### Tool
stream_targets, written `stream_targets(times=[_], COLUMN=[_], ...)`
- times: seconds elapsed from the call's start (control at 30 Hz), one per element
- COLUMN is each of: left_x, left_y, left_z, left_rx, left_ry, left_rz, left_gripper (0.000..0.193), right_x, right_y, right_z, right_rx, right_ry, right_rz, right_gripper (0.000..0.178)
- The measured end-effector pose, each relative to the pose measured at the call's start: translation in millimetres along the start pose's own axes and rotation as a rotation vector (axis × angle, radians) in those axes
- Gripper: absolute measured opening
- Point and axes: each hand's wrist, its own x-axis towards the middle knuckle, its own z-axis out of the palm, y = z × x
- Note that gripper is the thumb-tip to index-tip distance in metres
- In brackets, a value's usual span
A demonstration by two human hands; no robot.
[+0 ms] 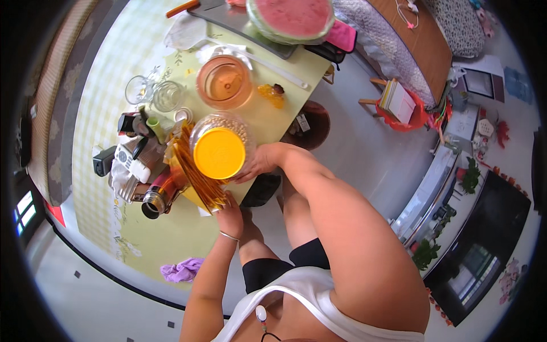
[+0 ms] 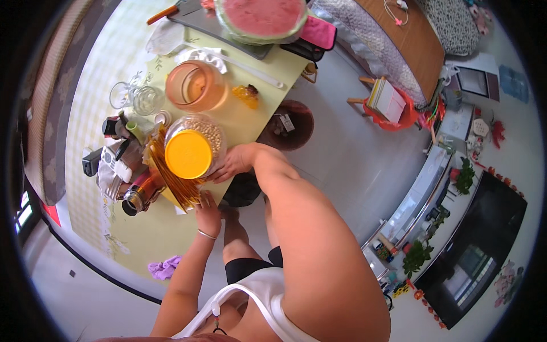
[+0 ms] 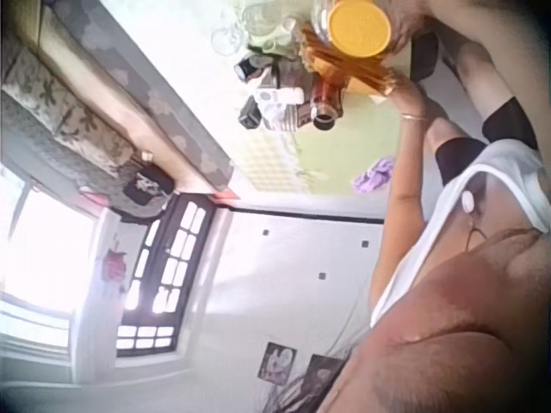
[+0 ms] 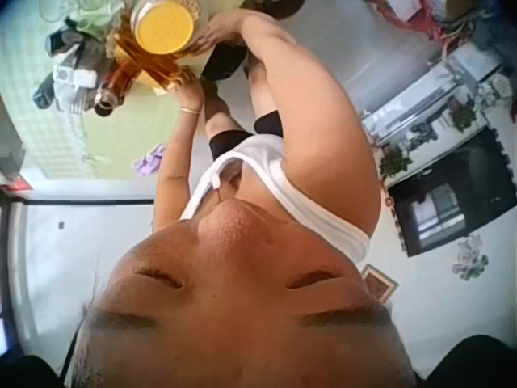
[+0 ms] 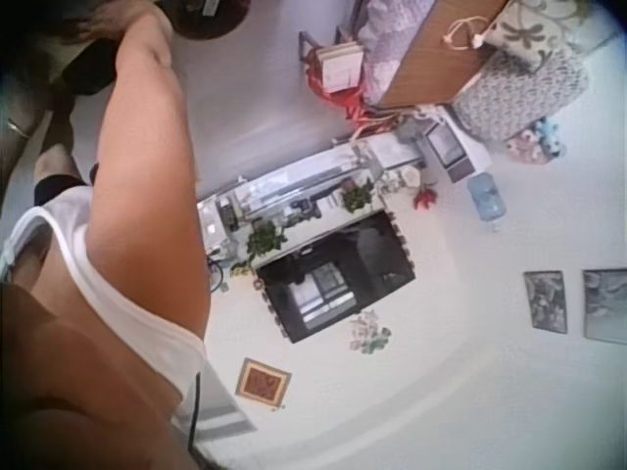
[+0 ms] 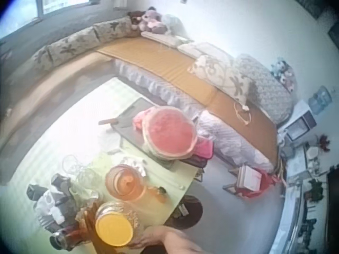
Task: The person sits on the floor and folds a yellow sheet of paper into a smaller rectangular shape using their hands. They repeatedly fold the paper in half and press the creases to ensure a neat finish.
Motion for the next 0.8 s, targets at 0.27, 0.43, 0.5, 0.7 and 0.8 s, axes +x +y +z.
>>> stream_targets(times=[0.27, 0.43, 0.5, 0.7, 0.8], left_x=[16.3, 16.3, 19.9, 18.4, 26.5], left_y=[34.0, 31.5, 43.2, 37.5, 44.8], left_z=[-78.0, -78.6, -89.6, -80.2, -86.9], left_rx=[0.184, 0.279, 0.332, 0.409, 0.431], left_ry=[-0.296, -0.386, -0.428, -0.478, -0.502], left_rz=[0.025, 0.075, 0.044, 0.091, 0.05], left_gripper=[0.091, 0.102, 0.1, 0.113, 0.11], right_x=[-5.4, -23.3, -77.3, -238.7, -222.4], right_y=[-3.4, -119.9, -177.3, -463.0, -561.8], right_z=[46.8, 2.0, 37.9, 146.8, 182.2], right_rx=[0.129, -0.11, 0.237, 0.477, 0.805], right_ry=[0.118, 0.037, 0.536, 0.038, -0.101], right_rz=[0.182, 0.533, 0.981, 2.842, 3.023], right_gripper=[0.049, 0.047, 0.041, 0.052, 0.096])
